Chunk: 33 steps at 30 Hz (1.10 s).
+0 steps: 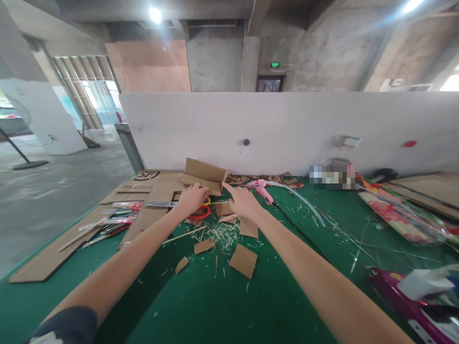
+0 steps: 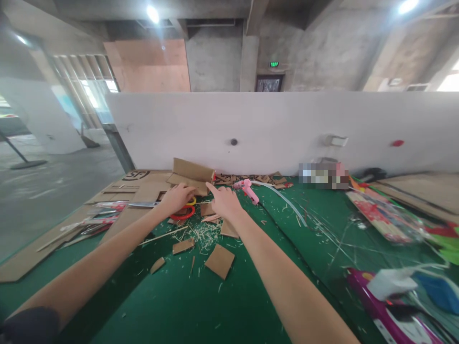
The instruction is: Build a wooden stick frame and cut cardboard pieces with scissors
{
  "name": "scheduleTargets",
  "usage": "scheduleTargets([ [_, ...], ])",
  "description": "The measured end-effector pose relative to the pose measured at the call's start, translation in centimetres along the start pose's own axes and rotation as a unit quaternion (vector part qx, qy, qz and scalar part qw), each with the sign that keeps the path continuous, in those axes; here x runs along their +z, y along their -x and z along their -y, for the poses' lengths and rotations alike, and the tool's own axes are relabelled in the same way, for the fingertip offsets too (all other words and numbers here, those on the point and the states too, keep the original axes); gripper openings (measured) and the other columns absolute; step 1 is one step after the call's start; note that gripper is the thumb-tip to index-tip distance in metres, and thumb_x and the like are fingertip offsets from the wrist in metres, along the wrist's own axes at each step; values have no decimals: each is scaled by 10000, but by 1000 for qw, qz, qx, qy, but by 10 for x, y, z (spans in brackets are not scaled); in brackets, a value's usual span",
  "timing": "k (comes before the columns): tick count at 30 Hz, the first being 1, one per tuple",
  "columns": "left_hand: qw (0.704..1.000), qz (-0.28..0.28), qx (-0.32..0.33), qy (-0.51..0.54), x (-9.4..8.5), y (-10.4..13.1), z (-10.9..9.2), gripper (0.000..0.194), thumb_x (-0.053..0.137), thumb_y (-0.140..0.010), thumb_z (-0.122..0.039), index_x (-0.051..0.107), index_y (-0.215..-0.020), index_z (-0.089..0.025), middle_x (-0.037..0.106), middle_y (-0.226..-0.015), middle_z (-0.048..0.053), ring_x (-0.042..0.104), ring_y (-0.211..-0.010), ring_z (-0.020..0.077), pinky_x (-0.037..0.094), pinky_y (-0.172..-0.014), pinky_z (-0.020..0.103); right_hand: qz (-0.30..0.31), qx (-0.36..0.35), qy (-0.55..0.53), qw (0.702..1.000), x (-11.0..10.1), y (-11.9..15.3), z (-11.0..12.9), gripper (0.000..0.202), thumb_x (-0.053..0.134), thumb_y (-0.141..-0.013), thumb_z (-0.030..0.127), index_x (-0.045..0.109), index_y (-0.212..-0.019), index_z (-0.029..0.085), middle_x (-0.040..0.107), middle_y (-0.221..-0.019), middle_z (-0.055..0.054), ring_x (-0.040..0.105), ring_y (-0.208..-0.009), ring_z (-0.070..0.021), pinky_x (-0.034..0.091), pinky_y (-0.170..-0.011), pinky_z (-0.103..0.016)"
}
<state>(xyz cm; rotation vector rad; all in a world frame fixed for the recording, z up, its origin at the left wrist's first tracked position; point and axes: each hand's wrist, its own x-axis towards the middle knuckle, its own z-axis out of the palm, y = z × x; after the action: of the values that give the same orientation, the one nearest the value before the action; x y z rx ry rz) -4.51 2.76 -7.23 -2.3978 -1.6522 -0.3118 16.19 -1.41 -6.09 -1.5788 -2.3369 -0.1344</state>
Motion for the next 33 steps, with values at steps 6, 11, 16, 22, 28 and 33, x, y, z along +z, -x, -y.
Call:
scheduleTargets([
  [6, 999, -25, 25, 20, 4, -4, 6, 284, 374, -901, -269, 563, -1111, -251, 521, -1132, 75, 537, -1035, 217, 417, -863, 334, 31, 63, -18, 997, 16, -44, 4, 527, 457, -814, 255, 405, -1339, 246, 557, -1214, -129, 459, -1133, -321, 365, -881, -451],
  [11, 997, -62, 35, 37, 0, -11, 13, 306, 365, -892, -207, 535, -1147, -190, 484, -1229, 89, 535, -1054, 200, 417, -897, 309, 36, 93, -58, 993, 34, -46, -5, 474, 425, -810, 227, 462, -1283, 227, 619, -1142, -109, 558, -1035, -278, 412, -835, -399],
  [16, 992, -114, 27, 47, -5, -11, 7, 353, 308, -913, -214, 460, -1229, -174, 396, -1351, 99, 481, -1136, 222, 383, -944, 346, 35, 91, -105, 990, 48, -36, -6, 447, 374, -838, 220, 468, -1273, 256, 586, -1229, -8, 546, -1089, -173, 397, -890, -269],
  [22, 990, -116, 73, 36, -1, -4, -17, 345, 303, -911, -182, 442, -1227, -185, 431, -1313, 104, 492, -1104, 225, 379, -923, 369, 64, 96, -101, 988, 55, -25, -6, 444, 438, -812, 234, 481, -1250, 291, 627, -1156, 10, 549, -1054, -199, 398, -868, -319],
  [28, 989, -89, 115, -8, -2, 2, -24, 278, 387, -880, -225, 548, -1106, -216, 350, -1396, 75, 433, -1170, 250, 368, -932, 408, 53, 99, -49, 992, 54, -25, -2, 399, 441, -817, 307, 544, -1197, 239, 560, -1187, -107, 445, -1118, -301, 359, -871, -433],
  [33, 986, -82, 144, -20, -4, 5, -23, 321, 412, -876, -283, 539, -1166, -233, 250, -1469, 67, 331, -1268, 273, 323, -987, 443, 41, 101, -25, 994, 57, -24, 1, 410, 384, -862, 394, 555, -1202, 240, 510, -1189, -137, 407, -1132, -319, 329, -888, -458],
])
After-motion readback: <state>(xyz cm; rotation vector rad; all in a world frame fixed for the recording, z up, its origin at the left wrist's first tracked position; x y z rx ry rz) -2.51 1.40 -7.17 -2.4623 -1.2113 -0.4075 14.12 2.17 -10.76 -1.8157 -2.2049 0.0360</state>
